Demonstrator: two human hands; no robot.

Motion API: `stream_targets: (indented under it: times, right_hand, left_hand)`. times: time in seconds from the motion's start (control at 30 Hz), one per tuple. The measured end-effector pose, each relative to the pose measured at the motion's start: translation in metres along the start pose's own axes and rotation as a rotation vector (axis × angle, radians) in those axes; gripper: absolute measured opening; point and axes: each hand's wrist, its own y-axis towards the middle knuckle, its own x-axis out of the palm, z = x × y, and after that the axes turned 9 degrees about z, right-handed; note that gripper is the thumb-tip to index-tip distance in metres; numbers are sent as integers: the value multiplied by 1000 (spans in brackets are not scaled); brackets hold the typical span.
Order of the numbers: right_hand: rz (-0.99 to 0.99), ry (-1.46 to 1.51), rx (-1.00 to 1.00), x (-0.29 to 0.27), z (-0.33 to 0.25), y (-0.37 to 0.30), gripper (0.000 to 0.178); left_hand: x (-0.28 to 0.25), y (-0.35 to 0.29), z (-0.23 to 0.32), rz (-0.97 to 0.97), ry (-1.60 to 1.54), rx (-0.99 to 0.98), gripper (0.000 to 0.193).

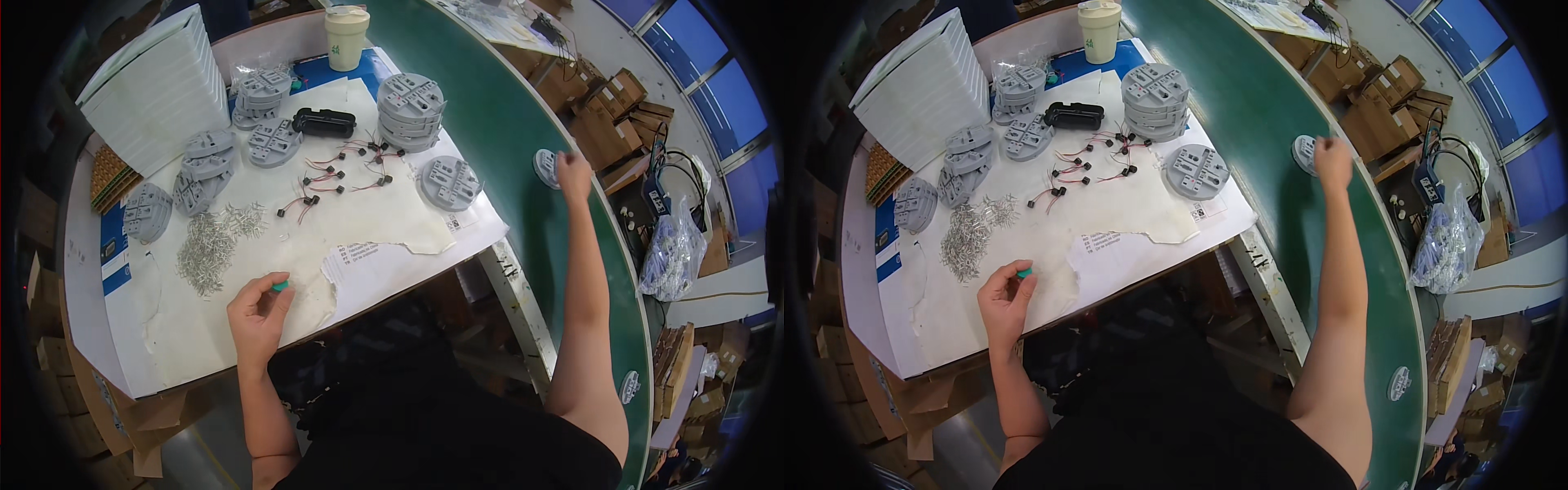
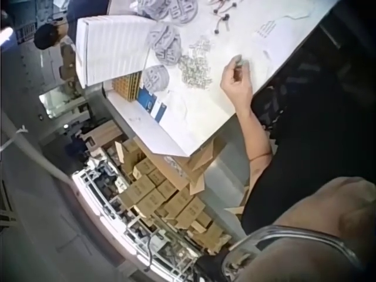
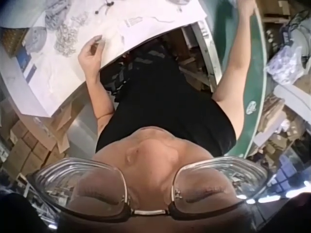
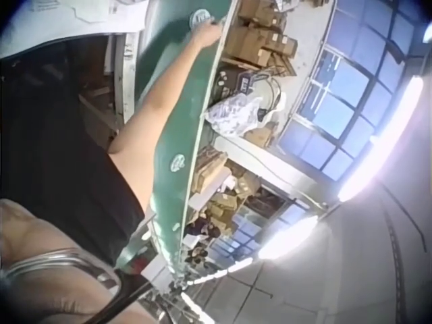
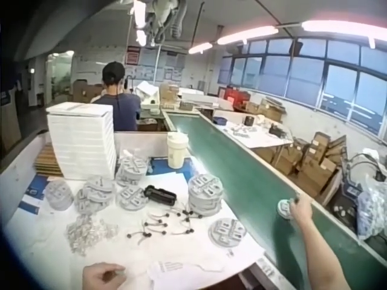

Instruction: Assembling small electrical components into circular grey plastic housings at an industrial workbench.

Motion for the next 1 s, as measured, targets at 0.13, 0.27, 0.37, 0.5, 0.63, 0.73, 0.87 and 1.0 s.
stream_targets:
  times: [0.13,0.27,0.37,0.5,0.63,0.73,0.87,1.0]
  right_hand:
    - [-705,244,-26,-53,-136,-68,44]
    - [-744,169,-198,-59,-159,-92,40]
    - [-700,219,-248,-73,-183,-95,37]
    - [-989,313,-515,-119,-267,-155,36]
    - [-1005,446,-731,-108,-325,-202,29]
    - [-999,579,-779,-80,-363,-206,25]
    - [-1016,584,-932,-61,-397,-219,21]
    - [-1055,446,-1019,-53,-410,-229,21]
  left_hand:
    - [-1,-1,4,-22,101,97,21]
    - [3,2,9,-27,138,297,30]
    - [-2,-1,15,42,190,339,43]
    - [-1,-4,31,56,272,412,80]
    - [-1,3,28,-58,414,401,99]
    - [-5,4,21,-106,424,343,102]
    - [-3,4,22,-101,438,377,105]
    - [1,0,23,-61,501,431,103]
